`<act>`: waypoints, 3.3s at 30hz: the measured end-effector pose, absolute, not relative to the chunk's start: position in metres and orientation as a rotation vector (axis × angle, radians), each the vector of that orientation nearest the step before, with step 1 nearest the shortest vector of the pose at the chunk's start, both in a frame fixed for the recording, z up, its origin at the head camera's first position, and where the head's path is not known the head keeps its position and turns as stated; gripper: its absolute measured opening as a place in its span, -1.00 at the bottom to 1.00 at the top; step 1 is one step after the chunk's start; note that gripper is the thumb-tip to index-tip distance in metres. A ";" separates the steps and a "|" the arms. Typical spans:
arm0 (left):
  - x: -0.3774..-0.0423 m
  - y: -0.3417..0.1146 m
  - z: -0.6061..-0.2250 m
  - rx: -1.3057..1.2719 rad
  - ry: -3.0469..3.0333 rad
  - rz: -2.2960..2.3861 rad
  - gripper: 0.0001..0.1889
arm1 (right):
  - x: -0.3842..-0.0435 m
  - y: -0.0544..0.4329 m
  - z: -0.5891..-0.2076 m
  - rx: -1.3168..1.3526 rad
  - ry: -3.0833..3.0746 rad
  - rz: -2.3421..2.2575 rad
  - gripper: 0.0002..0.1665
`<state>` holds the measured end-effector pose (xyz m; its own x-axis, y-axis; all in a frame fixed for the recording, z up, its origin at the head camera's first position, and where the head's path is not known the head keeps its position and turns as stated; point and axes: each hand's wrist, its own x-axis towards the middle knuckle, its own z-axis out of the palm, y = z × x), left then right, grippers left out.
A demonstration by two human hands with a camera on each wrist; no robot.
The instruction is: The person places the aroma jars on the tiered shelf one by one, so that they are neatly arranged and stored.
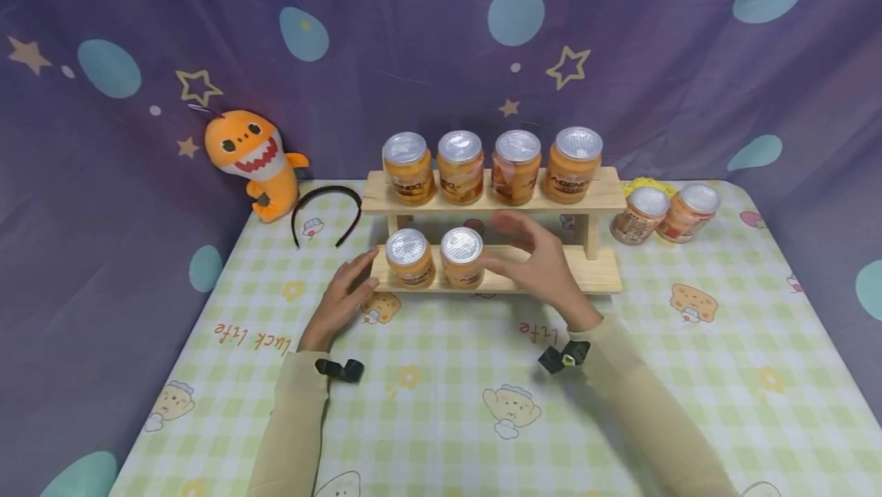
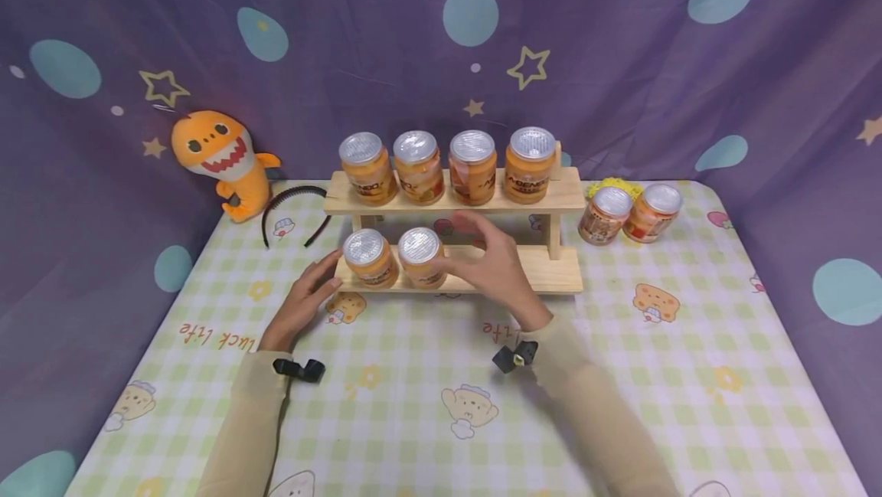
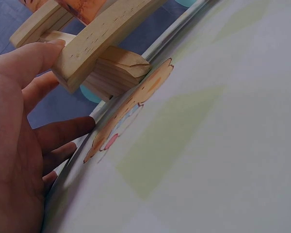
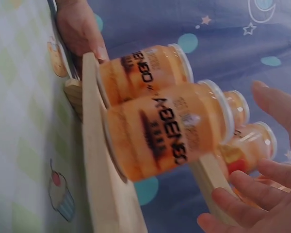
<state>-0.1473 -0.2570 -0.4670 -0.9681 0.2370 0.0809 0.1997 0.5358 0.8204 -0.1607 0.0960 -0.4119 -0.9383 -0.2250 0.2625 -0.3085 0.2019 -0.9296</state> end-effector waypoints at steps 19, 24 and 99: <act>-0.147 -0.258 -0.467 0.380 2.713 1.451 -0.43 | -0.154 0.168 -0.401 0.291 -2.194 1.763 -0.30; -0.149 -0.260 -0.472 0.384 2.715 1.457 -0.42 | -0.152 0.188 -0.396 0.216 -2.161 1.717 -0.30; -0.145 -0.257 -0.468 0.367 2.689 1.473 -0.43 | -0.219 0.341 -0.468 -0.733 -2.246 1.458 -0.17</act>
<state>-0.1453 -0.2566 -0.4677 -0.9703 0.2326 0.0668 0.1815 0.5171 0.8364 -0.2194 0.3411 -0.4682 -0.7992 0.6008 0.0208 0.2257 0.3319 -0.9159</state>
